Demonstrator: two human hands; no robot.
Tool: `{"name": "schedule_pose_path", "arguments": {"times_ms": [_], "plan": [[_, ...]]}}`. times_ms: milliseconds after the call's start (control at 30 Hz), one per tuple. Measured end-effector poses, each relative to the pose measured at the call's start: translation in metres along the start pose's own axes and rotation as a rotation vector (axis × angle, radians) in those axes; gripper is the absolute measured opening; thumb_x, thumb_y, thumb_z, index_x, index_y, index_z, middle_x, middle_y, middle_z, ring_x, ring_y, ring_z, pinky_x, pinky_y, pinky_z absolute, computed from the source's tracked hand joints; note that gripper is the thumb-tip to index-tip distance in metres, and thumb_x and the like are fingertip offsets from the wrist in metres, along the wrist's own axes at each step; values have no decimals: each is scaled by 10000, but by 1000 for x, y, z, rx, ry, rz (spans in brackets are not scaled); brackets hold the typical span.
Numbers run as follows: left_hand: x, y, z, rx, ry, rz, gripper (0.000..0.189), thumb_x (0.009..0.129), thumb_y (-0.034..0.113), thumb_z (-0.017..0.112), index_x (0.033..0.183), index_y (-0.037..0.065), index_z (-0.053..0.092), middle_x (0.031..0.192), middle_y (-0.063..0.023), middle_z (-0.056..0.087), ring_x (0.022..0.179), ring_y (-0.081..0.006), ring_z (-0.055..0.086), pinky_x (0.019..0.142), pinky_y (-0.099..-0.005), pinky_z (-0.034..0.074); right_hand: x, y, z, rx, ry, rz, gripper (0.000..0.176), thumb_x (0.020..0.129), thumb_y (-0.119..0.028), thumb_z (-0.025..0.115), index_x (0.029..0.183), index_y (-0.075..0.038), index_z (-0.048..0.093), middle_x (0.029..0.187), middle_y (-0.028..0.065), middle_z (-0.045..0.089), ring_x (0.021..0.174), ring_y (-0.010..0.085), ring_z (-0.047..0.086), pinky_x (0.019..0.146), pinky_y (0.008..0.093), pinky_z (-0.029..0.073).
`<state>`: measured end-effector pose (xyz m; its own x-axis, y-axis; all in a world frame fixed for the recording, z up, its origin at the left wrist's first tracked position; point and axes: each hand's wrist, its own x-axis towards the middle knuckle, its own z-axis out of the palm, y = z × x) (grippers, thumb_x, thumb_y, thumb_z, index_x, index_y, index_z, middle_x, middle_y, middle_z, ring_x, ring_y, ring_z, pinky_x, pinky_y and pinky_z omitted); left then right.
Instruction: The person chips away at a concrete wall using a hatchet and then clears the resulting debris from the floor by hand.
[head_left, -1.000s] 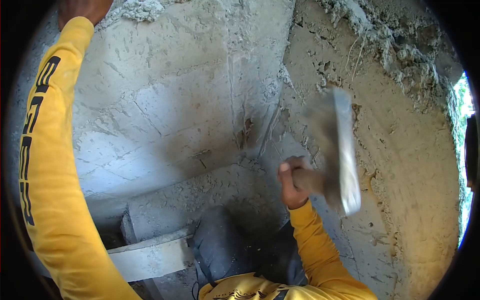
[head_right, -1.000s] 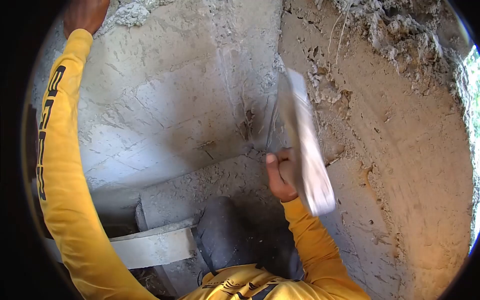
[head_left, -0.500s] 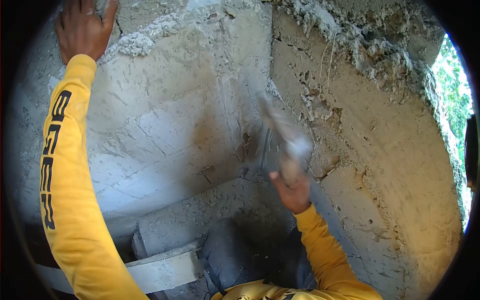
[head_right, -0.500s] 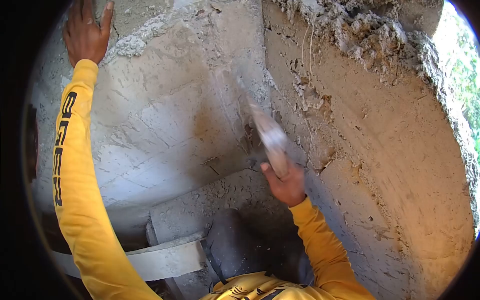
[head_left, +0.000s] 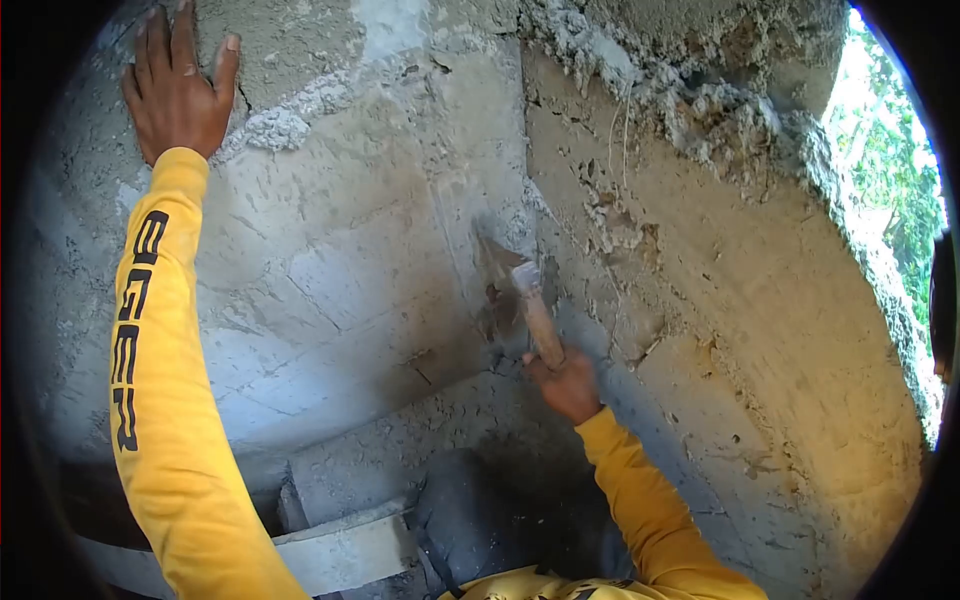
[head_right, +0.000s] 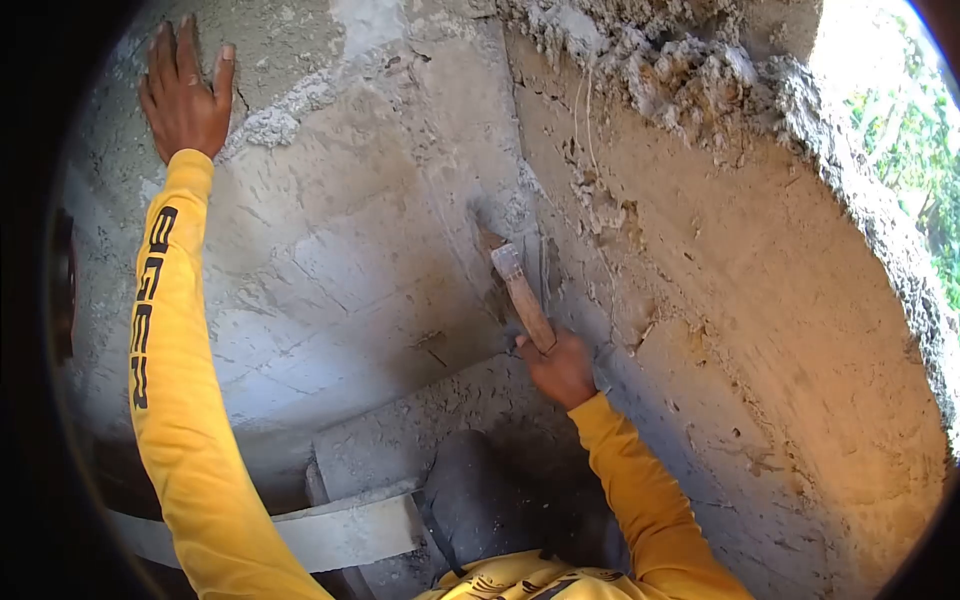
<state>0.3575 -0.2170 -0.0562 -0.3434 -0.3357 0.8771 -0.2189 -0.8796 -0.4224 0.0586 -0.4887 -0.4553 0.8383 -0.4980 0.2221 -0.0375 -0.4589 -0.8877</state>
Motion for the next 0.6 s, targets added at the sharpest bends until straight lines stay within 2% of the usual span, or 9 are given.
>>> {"name": "schedule_pose_path", "arguments": {"times_ms": [100,167,200,233,300,400,500,533,600], "plan": [[0,-1,0,2,7,6,666,1028,566,511,1583,215,398,1626,-148,398,1511,-342,359,1200,-596,290,-3,-53,-33,207,137,-343,218,972,-147,715,829,-24,605,716,86,599,601,194,563,590,334,462],[-1,-1,1,1,7,15,664,1028,562,514,1580,210,402,1624,-150,400,1511,-344,358,1202,-594,288,2,-67,-48,95,252,-575,170,1002,-80,648,872,-58,542,747,72,604,613,155,543,596,300,463],[-1,-2,2,0,10,20,663,1028,560,515,1579,208,404,1623,-151,400,1513,-345,354,1203,-594,285,9,-79,-42,379,300,-668,149,1017,-86,610,919,-64,500,734,70,588,621,145,533,614,305,475],[1,-4,2,2,16,24,663,1028,558,516,1578,205,405,1623,-152,400,1514,-346,351,1205,-593,282,12,-87,-34,495,409,-732,189,1032,-144,599,910,-84,468,735,65,580,649,141,532,637,307,485],[1,-3,1,-2,8,10,665,1028,556,516,1579,202,402,1628,-151,390,1519,-346,340,1210,-593,273,27,-56,-4,698,395,-818,189,1000,-191,644,957,-31,553,764,137,641,654,250,602,658,375,514],[0,0,-3,0,-22,-6,670,1027,551,516,1583,198,396,1642,-148,367,1529,-344,320,1218,-592,258,32,-5,26,-19,-28,-39,220,927,-180,714,1006,22,678,874,257,711,794,412,696,734,427,548],[7,0,-2,17,-29,-15,675,1027,550,515,1587,194,390,1655,-144,347,1535,-342,309,1223,-589,251,25,0,23,-39,7,1,338,899,-266,741,1015,49,704,865,301,685,855,481,680,739,444,541],[4,0,-4,23,-48,-25,677,1027,550,514,1588,192,388,1658,-144,342,1536,-341,307,1224,-588,250,25,3,21,6,6,-127,330,904,-255,751,1028,46,703,828,277,686,800,446,684,743,449,538],[0,2,-5,0,-44,-13,679,1027,551,514,1590,193,386,1660,-143,337,1538,-341,301,1226,-586,248,11,-11,2,88,-8,-41,321,920,-252,752,1049,39,706,854,255,692,793,411,682,757,437,539]]}}
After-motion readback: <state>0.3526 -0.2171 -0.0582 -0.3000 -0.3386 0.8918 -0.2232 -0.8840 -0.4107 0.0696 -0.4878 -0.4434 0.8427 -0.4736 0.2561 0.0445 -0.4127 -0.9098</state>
